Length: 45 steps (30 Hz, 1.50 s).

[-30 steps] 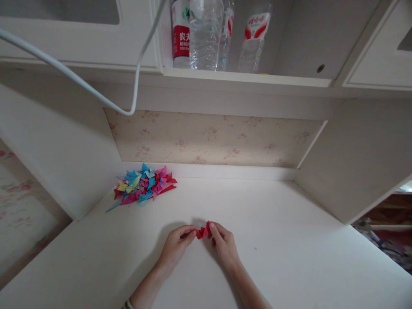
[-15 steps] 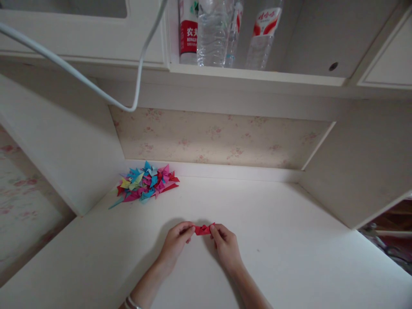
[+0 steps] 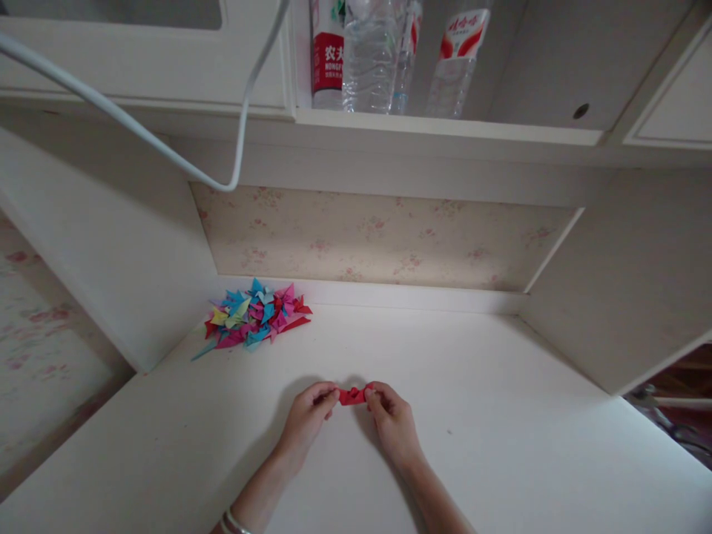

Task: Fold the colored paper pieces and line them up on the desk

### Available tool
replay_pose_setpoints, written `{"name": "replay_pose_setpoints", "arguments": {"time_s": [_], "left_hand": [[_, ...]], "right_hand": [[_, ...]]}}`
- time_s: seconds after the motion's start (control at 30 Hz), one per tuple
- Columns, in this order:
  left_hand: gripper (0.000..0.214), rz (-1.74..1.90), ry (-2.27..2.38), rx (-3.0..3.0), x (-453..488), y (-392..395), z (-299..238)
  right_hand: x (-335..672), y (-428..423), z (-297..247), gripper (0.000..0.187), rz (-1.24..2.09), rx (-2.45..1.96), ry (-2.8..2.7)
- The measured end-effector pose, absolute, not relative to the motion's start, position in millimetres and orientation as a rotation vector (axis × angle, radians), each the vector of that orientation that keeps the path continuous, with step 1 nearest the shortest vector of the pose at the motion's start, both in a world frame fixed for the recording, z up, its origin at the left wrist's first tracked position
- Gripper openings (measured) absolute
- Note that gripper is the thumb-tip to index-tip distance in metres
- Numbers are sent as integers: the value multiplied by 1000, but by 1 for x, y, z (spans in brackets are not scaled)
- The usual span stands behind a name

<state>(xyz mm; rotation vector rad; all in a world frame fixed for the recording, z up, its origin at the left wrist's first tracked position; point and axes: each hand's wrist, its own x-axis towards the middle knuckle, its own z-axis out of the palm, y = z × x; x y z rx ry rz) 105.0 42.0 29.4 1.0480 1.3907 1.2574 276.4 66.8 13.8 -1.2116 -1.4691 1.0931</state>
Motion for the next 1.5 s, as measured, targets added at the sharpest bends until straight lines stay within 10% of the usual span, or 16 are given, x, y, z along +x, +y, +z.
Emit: {"name": "replay_pose_setpoints", "arguments": {"time_s": [1.5], "left_hand": [[35,1205,1395,1103,107,38,32]], "right_hand": [[275,64,16,35,1142,-1237,-1485]]}}
